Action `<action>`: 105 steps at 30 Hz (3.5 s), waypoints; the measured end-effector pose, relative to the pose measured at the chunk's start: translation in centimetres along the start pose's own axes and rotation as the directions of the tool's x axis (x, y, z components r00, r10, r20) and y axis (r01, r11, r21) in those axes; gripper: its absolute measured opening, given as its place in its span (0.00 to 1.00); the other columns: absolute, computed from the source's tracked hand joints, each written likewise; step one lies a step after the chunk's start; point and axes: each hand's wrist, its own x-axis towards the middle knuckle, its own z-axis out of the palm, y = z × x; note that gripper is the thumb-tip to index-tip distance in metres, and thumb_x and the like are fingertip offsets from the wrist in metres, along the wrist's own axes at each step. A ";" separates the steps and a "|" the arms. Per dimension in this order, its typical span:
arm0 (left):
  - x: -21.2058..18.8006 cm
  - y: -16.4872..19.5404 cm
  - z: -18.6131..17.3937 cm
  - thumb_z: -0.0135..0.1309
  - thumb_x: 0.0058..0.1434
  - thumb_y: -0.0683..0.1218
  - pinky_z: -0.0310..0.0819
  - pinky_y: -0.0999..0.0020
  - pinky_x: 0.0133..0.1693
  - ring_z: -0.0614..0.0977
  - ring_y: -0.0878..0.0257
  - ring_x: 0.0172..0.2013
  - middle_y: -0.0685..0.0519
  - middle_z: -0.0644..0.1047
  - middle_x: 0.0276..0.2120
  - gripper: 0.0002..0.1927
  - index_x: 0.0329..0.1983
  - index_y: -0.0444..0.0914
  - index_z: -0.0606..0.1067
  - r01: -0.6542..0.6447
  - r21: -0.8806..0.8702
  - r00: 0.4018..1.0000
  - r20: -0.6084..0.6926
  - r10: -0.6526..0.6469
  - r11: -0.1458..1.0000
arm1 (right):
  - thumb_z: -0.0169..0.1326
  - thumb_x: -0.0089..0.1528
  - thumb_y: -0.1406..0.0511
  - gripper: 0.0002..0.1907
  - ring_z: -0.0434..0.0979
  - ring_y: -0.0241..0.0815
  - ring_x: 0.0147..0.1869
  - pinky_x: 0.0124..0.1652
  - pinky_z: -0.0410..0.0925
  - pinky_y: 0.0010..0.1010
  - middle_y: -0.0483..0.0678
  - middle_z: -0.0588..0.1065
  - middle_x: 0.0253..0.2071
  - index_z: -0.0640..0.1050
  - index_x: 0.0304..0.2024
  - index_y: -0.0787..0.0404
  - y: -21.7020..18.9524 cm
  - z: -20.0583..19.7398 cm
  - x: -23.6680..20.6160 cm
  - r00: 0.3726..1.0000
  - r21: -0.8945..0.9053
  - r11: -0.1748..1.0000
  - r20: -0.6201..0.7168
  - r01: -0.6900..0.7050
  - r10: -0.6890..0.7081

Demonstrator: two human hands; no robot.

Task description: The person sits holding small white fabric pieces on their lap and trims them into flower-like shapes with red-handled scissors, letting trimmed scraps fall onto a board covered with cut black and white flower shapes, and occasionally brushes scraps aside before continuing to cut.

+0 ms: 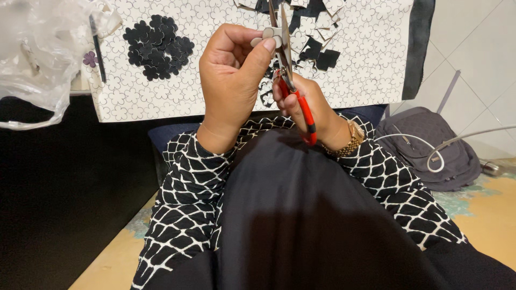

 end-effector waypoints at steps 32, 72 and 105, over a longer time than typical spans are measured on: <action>-0.1 0.1 0.0 0.58 0.72 0.35 0.80 0.75 0.49 0.83 0.69 0.43 0.48 0.82 0.45 0.05 0.46 0.33 0.74 0.008 -0.025 1.000 0.007 -0.008 1.000 | 0.47 0.62 0.31 0.44 0.63 0.28 0.34 0.34 0.62 0.20 0.40 0.65 0.35 0.68 0.50 0.64 0.2 -0.5 -0.1 0.998 0.108 0.994 0.066 -0.013 0.006; 0.4 0.6 -0.8 0.58 0.73 0.39 0.71 0.80 0.40 0.76 0.75 0.36 0.56 0.79 0.40 0.04 0.47 0.32 0.77 0.006 0.073 0.999 0.044 -0.009 0.997 | 0.46 0.66 0.35 0.35 0.61 0.26 0.30 0.31 0.59 0.19 0.38 0.65 0.31 0.68 0.40 0.60 0.1 -0.8 -0.2 0.996 0.075 0.997 0.085 -0.018 0.012; 0.5 1.6 -1.4 0.60 0.72 0.40 0.67 0.79 0.35 0.74 0.75 0.32 0.57 0.78 0.33 0.06 0.41 0.31 0.78 0.048 0.156 0.999 0.017 -0.051 0.987 | 0.47 0.67 0.36 0.33 0.61 0.25 0.30 0.29 0.58 0.19 0.38 0.65 0.31 0.69 0.39 0.60 0.0 -1.1 -0.3 0.993 0.058 0.998 0.117 -0.034 0.027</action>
